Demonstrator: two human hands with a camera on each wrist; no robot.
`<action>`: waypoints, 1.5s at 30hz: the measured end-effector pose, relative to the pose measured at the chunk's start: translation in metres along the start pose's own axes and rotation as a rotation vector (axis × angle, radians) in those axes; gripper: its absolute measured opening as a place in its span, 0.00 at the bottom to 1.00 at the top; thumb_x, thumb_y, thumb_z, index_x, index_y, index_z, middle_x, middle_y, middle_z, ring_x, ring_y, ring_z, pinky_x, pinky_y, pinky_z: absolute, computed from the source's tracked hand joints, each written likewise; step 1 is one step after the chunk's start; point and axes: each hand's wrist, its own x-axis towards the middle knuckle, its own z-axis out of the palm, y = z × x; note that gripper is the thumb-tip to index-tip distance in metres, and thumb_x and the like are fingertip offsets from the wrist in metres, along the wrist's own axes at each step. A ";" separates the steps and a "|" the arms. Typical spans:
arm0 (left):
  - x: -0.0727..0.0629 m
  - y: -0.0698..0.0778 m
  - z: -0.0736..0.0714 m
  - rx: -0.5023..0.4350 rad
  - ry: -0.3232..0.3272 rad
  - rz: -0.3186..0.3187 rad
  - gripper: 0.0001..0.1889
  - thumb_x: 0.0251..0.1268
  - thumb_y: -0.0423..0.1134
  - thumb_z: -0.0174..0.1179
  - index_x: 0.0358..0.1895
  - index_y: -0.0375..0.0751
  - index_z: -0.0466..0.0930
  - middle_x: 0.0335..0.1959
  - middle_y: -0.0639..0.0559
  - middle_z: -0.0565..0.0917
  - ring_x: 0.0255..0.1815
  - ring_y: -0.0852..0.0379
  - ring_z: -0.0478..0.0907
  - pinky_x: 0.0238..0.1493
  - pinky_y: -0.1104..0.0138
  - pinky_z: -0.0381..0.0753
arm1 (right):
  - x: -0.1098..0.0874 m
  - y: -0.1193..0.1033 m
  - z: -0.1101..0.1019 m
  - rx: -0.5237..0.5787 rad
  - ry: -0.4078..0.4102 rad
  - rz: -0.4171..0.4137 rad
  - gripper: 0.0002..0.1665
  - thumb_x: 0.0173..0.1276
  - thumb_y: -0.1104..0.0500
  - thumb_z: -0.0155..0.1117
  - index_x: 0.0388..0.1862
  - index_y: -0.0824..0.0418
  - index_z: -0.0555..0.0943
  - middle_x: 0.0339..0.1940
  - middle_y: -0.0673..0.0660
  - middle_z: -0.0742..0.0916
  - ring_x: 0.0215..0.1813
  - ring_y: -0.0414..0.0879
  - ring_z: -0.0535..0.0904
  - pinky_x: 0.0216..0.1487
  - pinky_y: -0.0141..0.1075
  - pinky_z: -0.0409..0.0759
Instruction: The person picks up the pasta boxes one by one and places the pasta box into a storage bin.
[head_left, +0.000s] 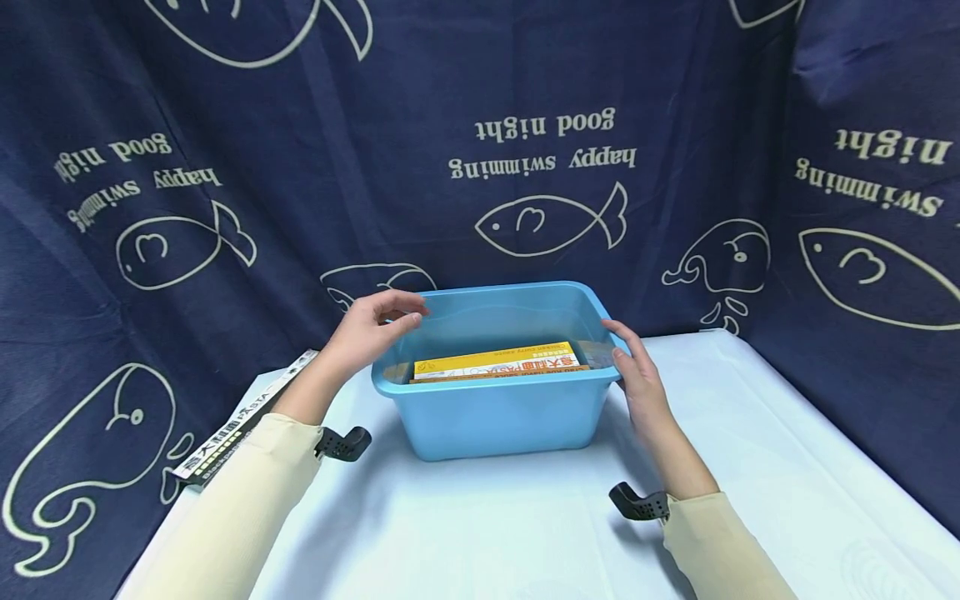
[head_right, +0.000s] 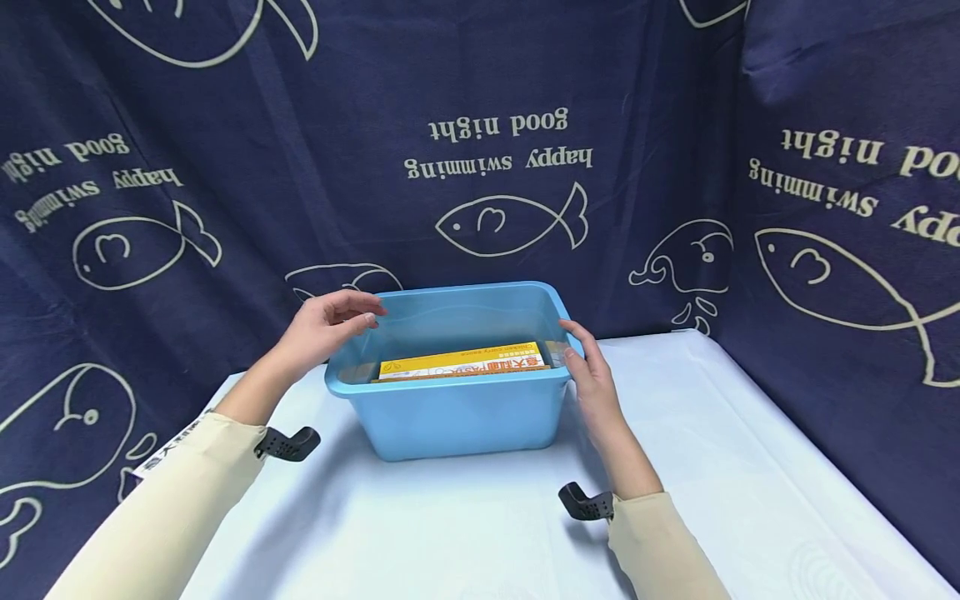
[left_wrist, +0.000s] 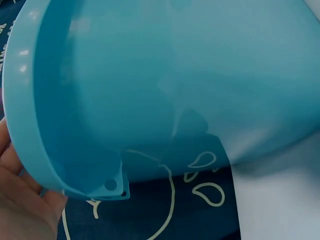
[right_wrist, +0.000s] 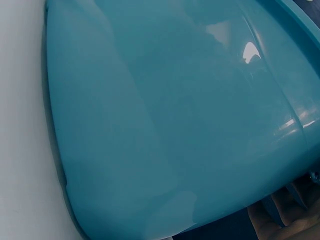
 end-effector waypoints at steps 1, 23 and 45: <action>-0.002 0.000 -0.001 -0.009 0.025 0.002 0.15 0.71 0.44 0.60 0.57 0.50 0.82 0.55 0.51 0.86 0.51 0.56 0.83 0.51 0.63 0.80 | 0.000 0.000 0.000 0.000 -0.001 -0.004 0.29 0.80 0.50 0.39 0.78 0.48 0.60 0.83 0.51 0.56 0.84 0.58 0.48 0.76 0.69 0.48; -0.053 -0.039 -0.029 0.113 0.351 -0.168 0.22 0.73 0.51 0.57 0.63 0.45 0.77 0.63 0.48 0.81 0.57 0.56 0.77 0.52 0.77 0.72 | 0.001 -0.003 0.001 -0.004 -0.004 -0.007 0.29 0.80 0.52 0.38 0.78 0.49 0.60 0.84 0.51 0.56 0.84 0.58 0.48 0.76 0.68 0.48; -0.106 -0.104 -0.064 0.187 0.390 -0.433 0.38 0.71 0.56 0.56 0.76 0.37 0.57 0.73 0.35 0.67 0.70 0.35 0.69 0.60 0.52 0.75 | 0.000 -0.002 0.001 0.005 0.005 0.013 0.29 0.80 0.52 0.39 0.78 0.48 0.61 0.83 0.51 0.57 0.84 0.56 0.48 0.77 0.68 0.47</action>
